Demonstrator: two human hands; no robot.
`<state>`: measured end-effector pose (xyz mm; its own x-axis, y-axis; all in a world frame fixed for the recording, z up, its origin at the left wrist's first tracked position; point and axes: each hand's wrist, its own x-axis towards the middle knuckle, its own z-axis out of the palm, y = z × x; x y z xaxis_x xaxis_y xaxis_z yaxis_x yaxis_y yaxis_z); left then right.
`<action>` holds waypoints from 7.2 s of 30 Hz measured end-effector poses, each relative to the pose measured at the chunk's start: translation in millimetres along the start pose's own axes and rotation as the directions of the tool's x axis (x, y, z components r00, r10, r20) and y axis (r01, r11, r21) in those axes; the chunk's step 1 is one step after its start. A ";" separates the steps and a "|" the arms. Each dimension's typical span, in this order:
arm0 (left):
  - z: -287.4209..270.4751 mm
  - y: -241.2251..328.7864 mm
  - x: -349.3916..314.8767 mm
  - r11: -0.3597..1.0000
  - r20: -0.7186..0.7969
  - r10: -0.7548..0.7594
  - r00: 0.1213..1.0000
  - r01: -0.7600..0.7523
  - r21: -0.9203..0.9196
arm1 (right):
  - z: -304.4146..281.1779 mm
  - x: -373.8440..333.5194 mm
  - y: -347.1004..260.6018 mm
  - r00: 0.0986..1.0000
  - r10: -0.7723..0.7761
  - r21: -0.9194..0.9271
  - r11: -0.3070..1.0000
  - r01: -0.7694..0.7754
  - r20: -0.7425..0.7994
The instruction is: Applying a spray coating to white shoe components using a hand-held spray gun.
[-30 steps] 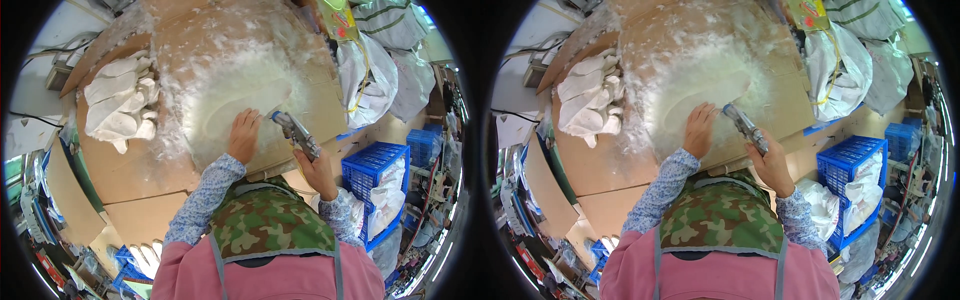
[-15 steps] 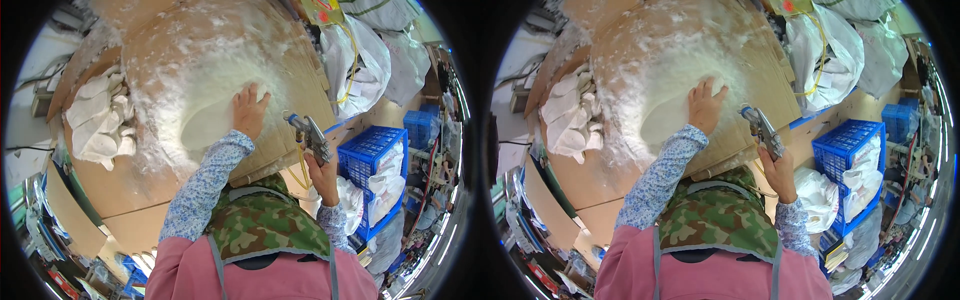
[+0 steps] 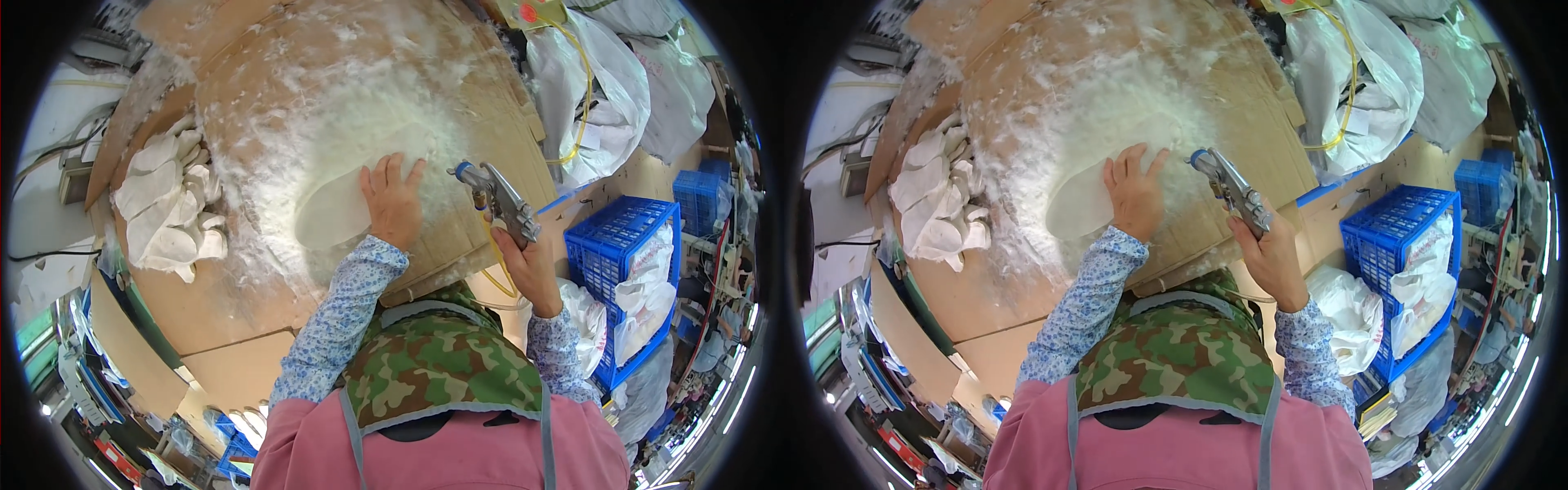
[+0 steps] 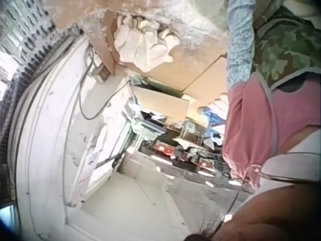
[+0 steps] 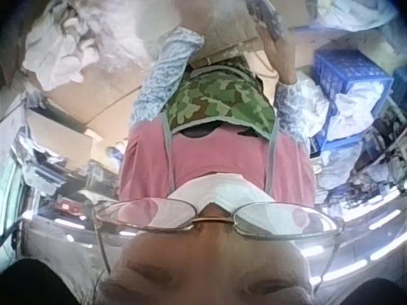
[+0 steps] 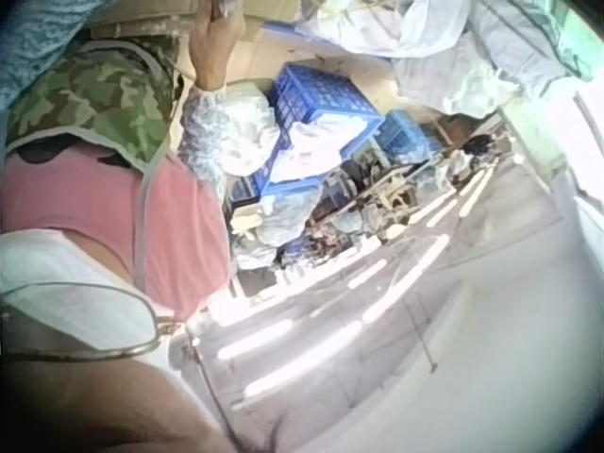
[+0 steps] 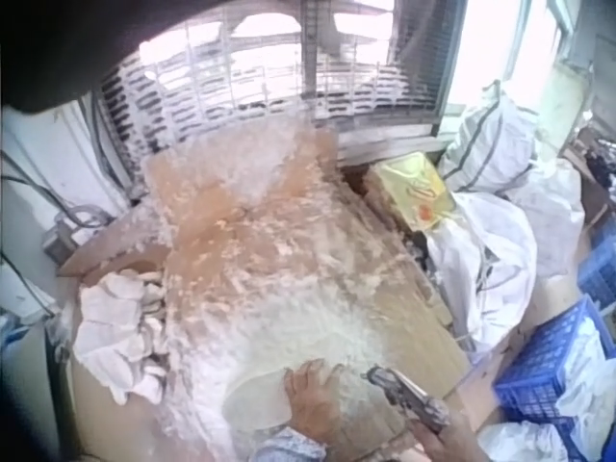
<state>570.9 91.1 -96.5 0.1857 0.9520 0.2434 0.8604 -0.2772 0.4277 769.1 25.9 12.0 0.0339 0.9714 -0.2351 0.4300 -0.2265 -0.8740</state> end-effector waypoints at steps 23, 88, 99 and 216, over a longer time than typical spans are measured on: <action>3.3 -1.8 -12.6 0.994 -0.021 -0.017 1.000 0.014 -0.111 | 18.1 15.1 -19.3 0.986 -0.163 -0.182 0.971 0.153 -0.042; -63.0 -112.5 -109.4 0.788 -0.112 -0.568 0.816 0.500 -0.359 | 66.2 -43.0 -50.5 0.963 -0.104 -0.233 0.959 0.164 0.250; -64.0 -110.6 -109.0 0.781 -0.105 -0.576 0.811 0.508 -0.362 | 50.8 -32.9 -38.8 0.983 -0.142 -0.192 0.968 0.163 0.118; -299.9 -513.7 -95.0 0.342 -0.362 -0.874 0.325 0.939 0.018 | 63.5 -86.5 -54.4 0.990 -0.053 -0.124 0.990 0.069 0.132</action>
<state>-31.1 104.1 -78.2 -0.8630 0.5047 0.0204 0.4774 0.8017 0.3596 685.5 -50.4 52.9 -0.1081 0.9640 -0.2427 0.5400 -0.1481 -0.8286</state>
